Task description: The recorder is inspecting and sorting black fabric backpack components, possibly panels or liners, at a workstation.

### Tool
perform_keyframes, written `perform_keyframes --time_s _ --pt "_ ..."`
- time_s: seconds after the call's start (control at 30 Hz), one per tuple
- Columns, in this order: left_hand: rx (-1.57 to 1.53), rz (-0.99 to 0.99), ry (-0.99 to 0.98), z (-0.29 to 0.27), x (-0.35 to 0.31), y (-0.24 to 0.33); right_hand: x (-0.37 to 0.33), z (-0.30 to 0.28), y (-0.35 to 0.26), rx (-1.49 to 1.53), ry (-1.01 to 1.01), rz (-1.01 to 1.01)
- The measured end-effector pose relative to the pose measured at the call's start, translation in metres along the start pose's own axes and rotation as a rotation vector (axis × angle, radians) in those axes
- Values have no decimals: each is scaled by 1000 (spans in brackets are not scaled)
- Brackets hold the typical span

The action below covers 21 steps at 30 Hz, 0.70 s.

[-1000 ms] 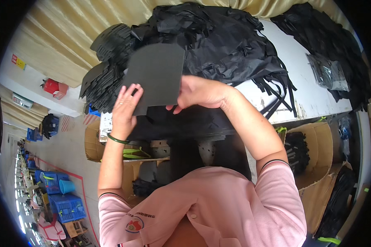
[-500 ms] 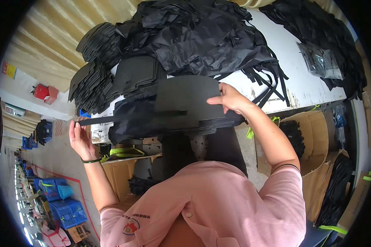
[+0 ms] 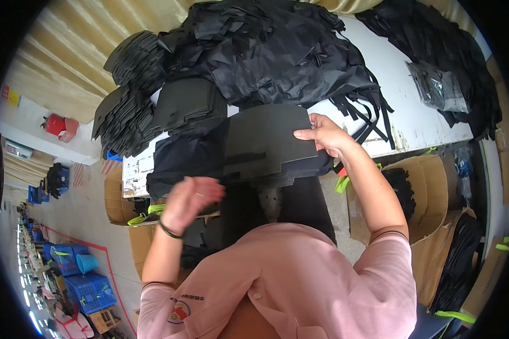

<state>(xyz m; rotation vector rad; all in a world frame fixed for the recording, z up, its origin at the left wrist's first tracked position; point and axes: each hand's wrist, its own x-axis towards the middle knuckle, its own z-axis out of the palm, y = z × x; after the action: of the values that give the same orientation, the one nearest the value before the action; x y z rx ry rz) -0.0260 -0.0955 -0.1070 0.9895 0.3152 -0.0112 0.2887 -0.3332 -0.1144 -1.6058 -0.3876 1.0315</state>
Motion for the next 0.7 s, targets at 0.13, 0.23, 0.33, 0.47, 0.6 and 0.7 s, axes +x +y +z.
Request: perform_keyframes --time_s 0.13,0.23,0.33,0.47,0.6,0.7 --pt "-409 -224 -15 58 35 -31 -6 6 -12 211 -50 -23" --pt "-561 -119 63 78 66 -37 -2 2 -8 196 -67 -29" --pt "-606 10 141 79 84 -45 -10 7 -12 103 -54 -44" --pt "-622 -46 233 73 91 -55 -11 12 -1 -64 28 -172" --pt "-619 -38 267 77 86 -57 -25 24 -8 -135 42 -248" --pt "-604 -12 267 79 85 -60 -28 24 -8 -305 82 -258"
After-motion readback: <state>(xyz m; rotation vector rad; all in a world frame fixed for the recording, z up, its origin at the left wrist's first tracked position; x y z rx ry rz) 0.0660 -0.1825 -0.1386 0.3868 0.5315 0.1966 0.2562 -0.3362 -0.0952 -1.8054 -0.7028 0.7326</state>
